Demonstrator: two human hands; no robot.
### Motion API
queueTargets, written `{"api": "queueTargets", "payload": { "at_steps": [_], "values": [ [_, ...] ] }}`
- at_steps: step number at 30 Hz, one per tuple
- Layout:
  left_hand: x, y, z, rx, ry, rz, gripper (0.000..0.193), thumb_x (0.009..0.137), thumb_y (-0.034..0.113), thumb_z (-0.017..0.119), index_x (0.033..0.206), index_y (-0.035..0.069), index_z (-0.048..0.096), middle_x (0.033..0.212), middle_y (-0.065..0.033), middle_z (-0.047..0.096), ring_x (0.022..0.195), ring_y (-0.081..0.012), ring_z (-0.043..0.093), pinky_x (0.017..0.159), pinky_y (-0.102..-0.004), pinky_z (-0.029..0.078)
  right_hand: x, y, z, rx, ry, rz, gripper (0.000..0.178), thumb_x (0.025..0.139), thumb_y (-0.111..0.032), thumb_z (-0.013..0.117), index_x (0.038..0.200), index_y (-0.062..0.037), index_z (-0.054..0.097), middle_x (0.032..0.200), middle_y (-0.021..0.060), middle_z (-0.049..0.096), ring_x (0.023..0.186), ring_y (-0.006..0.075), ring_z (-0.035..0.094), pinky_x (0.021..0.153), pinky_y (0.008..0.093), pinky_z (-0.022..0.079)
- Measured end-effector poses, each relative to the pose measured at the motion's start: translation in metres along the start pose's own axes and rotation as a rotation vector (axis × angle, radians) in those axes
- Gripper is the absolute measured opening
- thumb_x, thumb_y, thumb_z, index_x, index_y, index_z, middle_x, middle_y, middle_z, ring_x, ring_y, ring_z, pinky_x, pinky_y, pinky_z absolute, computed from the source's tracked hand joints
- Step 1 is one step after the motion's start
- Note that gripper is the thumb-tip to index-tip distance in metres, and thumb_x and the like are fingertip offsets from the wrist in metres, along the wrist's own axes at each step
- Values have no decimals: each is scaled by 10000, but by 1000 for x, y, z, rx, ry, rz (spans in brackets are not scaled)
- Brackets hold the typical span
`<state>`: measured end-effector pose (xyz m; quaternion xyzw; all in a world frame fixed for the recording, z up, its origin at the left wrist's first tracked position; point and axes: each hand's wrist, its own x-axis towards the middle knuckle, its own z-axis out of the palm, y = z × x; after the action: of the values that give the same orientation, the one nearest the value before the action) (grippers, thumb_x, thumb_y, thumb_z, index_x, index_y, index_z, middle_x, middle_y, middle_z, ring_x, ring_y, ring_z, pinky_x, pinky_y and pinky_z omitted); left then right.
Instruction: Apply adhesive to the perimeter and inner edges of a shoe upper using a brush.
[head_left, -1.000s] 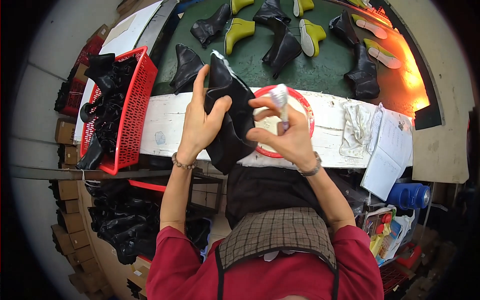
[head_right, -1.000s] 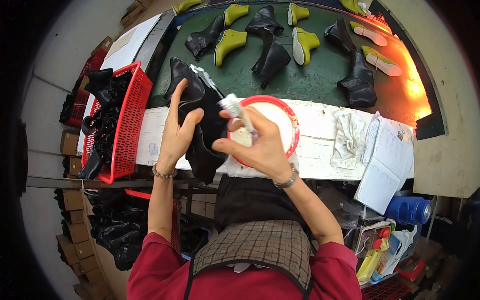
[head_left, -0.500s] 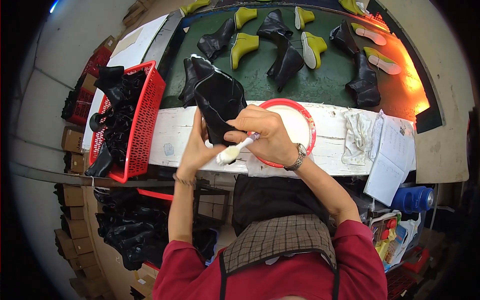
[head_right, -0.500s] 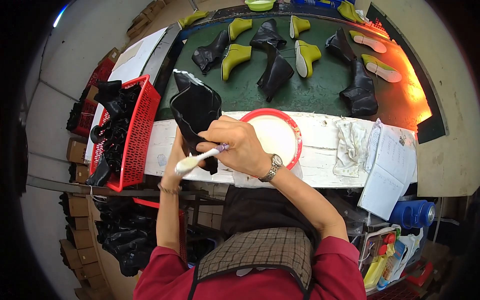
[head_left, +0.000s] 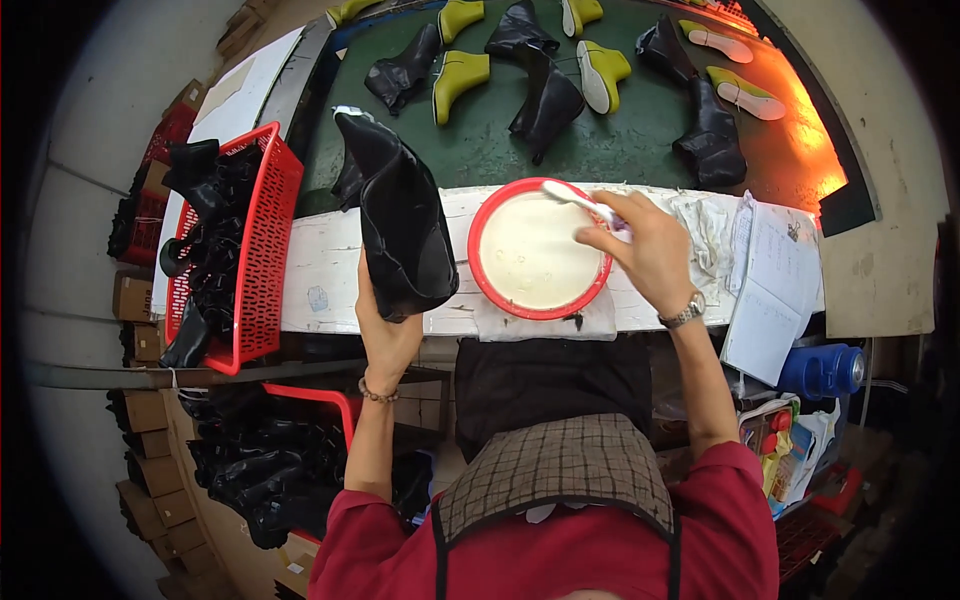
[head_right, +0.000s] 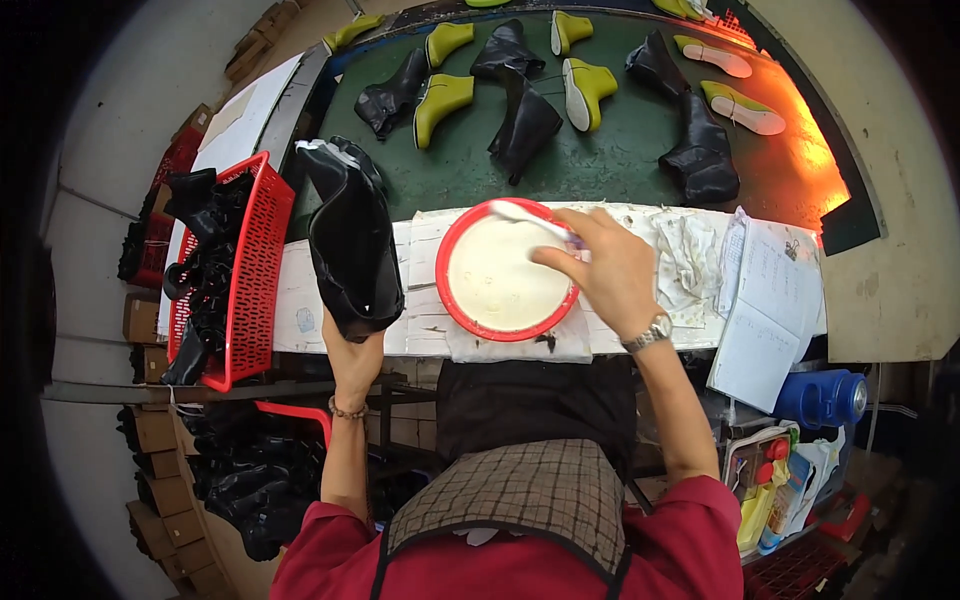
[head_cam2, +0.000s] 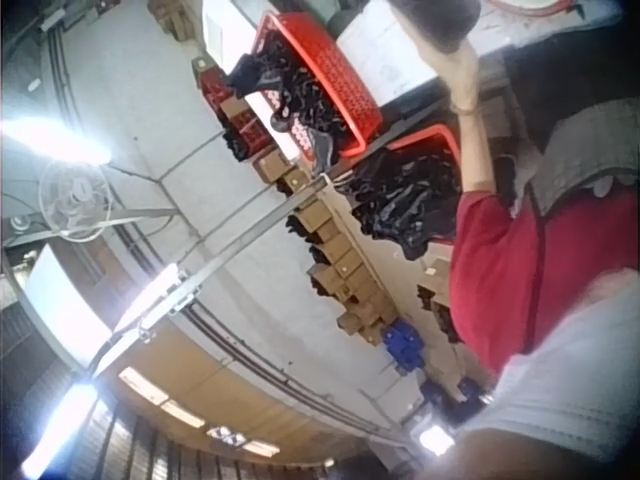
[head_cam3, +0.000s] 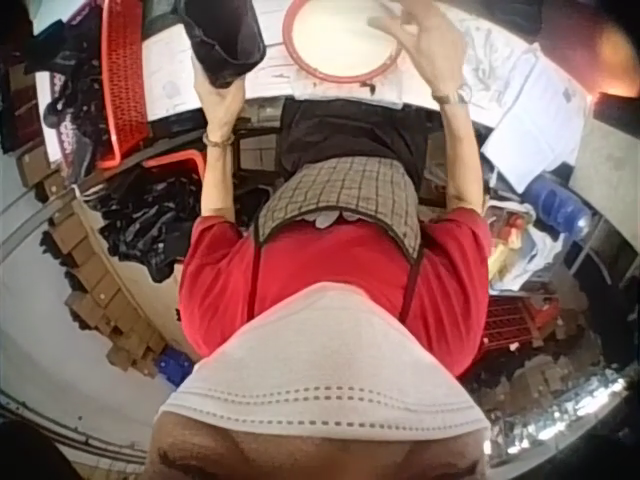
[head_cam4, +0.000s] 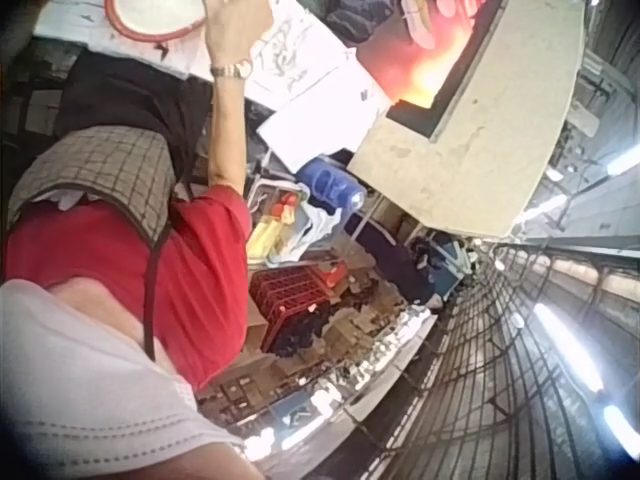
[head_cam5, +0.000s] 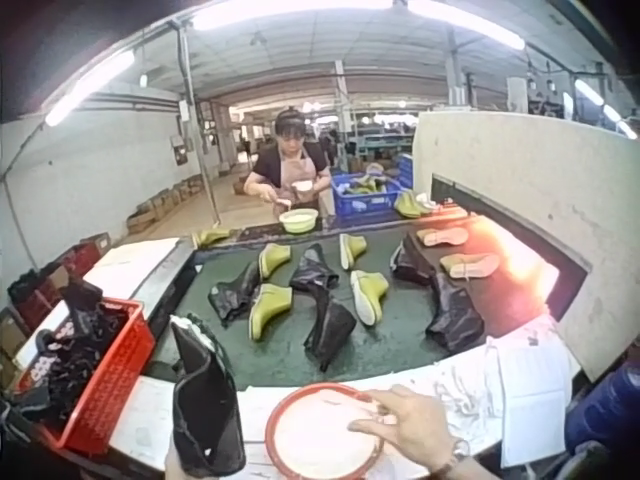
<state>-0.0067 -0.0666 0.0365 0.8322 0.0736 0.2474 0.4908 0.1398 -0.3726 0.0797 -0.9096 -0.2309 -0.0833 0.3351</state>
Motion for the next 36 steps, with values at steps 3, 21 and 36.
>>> {"api": "queueTargets", "payload": {
  "at_steps": [3,21,36],
  "values": [
    [-3,-3,-5,-5,-102,-58,742,846,-122,648,1543,-54,401,1353,-211,644,1276,-260,609,1096,-349,442,-33,37,4,-249,43,-37,310,895,-344,789,1085,-99,793,834,70,660,730,237,675,614,373,495],
    [-46,-32,-18,-806,-803,-669,563,832,-67,780,1346,-26,554,1021,-185,711,810,-325,727,750,-453,613,6,36,3,1109,-268,-30,396,1023,-323,680,1161,45,719,1057,21,724,982,98,629,839,277,500],
    [-39,17,-14,-948,-839,-663,561,821,-38,659,1331,-203,493,773,-185,647,594,-241,619,980,-525,552,8,11,7,1410,-340,98,351,936,19,722,1284,39,682,1176,49,733,1012,96,682,937,276,551]
  ]
}}
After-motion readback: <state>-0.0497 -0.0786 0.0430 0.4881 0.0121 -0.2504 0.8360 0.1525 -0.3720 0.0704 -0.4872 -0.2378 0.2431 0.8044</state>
